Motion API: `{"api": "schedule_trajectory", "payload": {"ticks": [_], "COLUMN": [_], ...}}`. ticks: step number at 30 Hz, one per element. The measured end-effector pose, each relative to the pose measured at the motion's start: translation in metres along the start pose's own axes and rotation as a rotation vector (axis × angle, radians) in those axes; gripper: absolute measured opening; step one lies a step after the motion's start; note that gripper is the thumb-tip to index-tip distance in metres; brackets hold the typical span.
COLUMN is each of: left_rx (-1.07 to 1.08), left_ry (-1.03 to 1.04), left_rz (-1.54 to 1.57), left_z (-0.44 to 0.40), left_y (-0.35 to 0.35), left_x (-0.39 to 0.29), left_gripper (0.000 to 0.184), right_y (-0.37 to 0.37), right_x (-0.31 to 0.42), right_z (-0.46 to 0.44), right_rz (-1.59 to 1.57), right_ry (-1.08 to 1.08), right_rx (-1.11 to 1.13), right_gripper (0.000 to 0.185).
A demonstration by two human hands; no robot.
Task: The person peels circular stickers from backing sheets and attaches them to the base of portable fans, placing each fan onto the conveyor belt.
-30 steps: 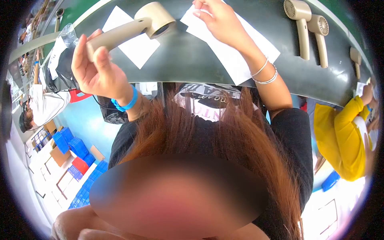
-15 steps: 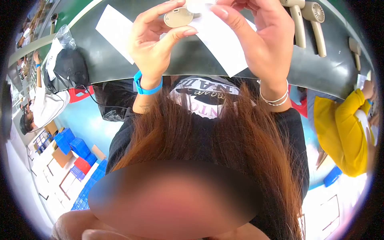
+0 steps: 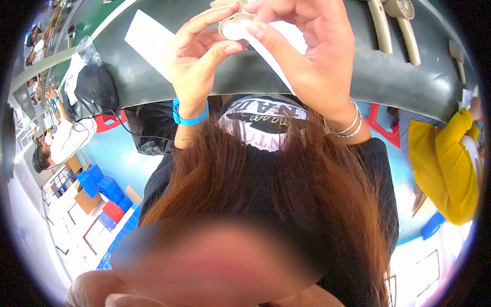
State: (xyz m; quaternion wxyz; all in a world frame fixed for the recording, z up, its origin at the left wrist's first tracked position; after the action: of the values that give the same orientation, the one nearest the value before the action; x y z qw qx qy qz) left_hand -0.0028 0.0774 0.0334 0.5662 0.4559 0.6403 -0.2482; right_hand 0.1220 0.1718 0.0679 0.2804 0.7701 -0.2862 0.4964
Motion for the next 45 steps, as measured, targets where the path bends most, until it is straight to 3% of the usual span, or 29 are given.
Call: {"api": "schedule_trajectory", "payload": {"ticks": [2, 45], "left_rx": [0.007, 0.001], "left_ry": [-0.025, -0.096], "left_rz": [0.023, 0.166], "left_z": [0.0009, 0.0022], "left_y": [-0.0001, -0.0034], "left_x": [0.0017, 0.0073], "left_gripper": [0.045, 0.039], "right_y": [0.0011, 0.0053], "right_x": [-0.0039, -0.0002], "right_z": [0.0016, 0.0023], "right_rz": [-0.03, 0.091], "right_ry": [0.04, 0.042], "right_rx": [-0.015, -0.03], "right_gripper": [0.047, 0.041]}}
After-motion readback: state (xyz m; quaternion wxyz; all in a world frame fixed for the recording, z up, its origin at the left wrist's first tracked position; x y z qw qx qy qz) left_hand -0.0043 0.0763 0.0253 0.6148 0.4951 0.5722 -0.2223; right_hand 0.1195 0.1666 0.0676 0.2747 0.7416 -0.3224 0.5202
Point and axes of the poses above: each hand's wrist, its own z-axis away from the middle knuckle, its own y-axis out of the palm, x = y × z, the point moved 8 cm from there along -z, towards the middle knuckle, and after that the axes turned 2 degrees about -x, right-handed, at the moved point
